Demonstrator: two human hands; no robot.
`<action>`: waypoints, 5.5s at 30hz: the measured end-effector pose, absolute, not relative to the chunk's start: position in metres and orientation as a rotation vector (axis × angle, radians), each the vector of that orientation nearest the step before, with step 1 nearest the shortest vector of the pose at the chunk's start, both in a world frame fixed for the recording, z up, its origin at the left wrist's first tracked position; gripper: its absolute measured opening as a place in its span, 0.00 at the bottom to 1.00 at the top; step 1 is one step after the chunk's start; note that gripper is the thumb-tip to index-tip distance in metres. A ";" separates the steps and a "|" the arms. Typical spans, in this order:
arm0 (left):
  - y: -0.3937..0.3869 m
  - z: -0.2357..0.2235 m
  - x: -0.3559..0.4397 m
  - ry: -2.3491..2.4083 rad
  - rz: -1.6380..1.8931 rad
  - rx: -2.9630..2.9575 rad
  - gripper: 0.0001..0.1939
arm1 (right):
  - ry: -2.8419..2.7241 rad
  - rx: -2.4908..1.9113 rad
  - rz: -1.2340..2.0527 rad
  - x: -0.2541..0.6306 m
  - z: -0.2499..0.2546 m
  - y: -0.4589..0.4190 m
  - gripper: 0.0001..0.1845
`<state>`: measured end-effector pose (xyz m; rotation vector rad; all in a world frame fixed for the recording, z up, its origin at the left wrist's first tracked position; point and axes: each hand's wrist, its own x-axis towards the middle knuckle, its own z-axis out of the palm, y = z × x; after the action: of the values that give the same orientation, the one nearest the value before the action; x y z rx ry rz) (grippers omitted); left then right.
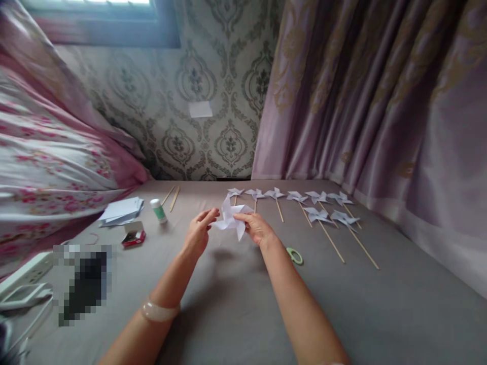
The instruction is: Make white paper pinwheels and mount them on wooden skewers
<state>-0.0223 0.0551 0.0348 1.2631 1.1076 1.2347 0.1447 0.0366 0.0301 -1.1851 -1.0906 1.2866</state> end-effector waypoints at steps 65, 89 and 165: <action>0.047 0.026 -0.029 0.910 1.081 0.937 0.17 | -0.905 -1.232 1.250 0.102 0.036 0.027 0.15; 0.050 0.017 -0.026 0.895 1.116 0.944 0.16 | -1.373 -1.512 0.283 0.108 0.043 0.017 0.08; 0.049 0.021 -0.027 0.870 1.105 0.879 0.12 | -0.702 -1.147 1.179 0.087 0.041 0.021 0.15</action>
<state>-0.0266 0.0493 0.0211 0.8788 0.8698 1.1052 0.0869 0.0207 0.0412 -1.1471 -0.7016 1.1792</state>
